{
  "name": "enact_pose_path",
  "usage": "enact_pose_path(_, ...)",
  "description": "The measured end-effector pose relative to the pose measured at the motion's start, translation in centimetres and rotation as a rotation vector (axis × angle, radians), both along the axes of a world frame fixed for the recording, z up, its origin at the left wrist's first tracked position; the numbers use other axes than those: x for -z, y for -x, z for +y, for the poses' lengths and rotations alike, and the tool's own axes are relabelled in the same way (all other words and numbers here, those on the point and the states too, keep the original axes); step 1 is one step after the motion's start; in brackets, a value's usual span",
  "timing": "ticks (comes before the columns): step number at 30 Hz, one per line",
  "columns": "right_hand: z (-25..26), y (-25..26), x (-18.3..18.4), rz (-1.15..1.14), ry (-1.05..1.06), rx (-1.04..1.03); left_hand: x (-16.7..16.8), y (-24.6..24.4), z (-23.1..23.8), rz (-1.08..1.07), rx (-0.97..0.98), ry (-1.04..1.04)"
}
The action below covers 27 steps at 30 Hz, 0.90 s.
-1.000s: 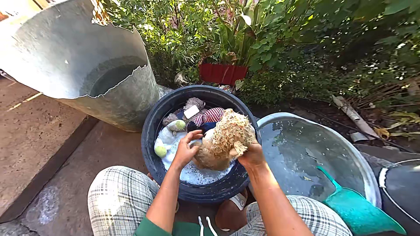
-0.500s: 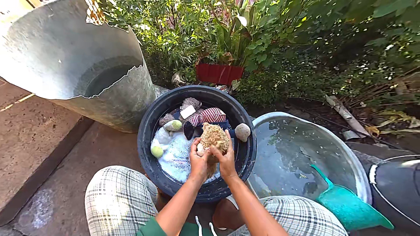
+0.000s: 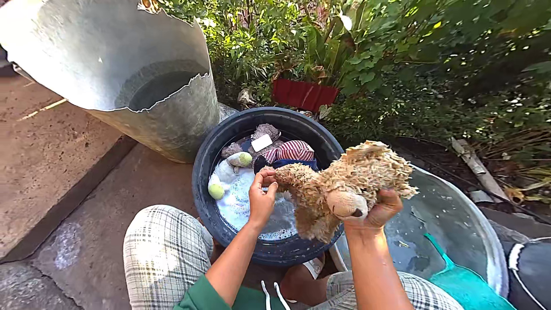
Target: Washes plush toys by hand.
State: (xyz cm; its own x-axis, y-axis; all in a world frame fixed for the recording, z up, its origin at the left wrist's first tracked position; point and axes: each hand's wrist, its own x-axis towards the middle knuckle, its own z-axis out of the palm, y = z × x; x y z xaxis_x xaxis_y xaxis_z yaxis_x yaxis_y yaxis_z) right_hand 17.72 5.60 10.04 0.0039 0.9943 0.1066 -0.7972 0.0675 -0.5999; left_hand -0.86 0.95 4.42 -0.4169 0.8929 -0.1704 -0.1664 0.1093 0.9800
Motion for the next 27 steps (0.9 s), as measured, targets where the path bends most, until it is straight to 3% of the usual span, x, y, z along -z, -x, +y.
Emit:
enact_pose_path(3, -0.1, 0.2, 0.8, 0.003, -0.019, -0.019, 0.7, -0.2, -0.3, 0.307, 0.007, -0.033)
enact_pose_path(7, -0.1, 0.8, 1.5, -0.038, 0.03, -0.05, 0.6, 0.7, -0.2, 0.661, 0.183, -0.324)
enact_pose_path(11, -0.8, 1.8, 1.8, -0.085, 0.107, -0.115, -0.7, 1.1, 0.0, 0.674, 0.478, -0.348)
enact_pose_path(16, -0.9, 3.7, 2.9, -0.223, 0.379, -0.069, 1.3, 0.5, -0.7, 0.672, 0.438, -0.106)
enact_pose_path(20, -0.8, 4.5, 6.4, -0.337, 0.614, -0.127, 4.9, 0.3, -1.6, 0.569, 0.545, 0.187)
enact_pose_path(22, -1.1, 4.7, 8.9, -0.348, 0.71, -0.159, 6.6, 1.3, -1.2, 0.539, 0.737, 0.288)
enact_pose_path(25, -2.0, 4.8, 12.4, -0.327, 0.816, -0.155, 7.7, 4.3, 0.6, 0.45, 1.009, 0.28)
enact_pose_path(27, -2.4, 4.8, 14.0, -0.319, 0.844, -0.112, 7.2, 6.1, 2.2, 0.389, 0.917, 0.32)
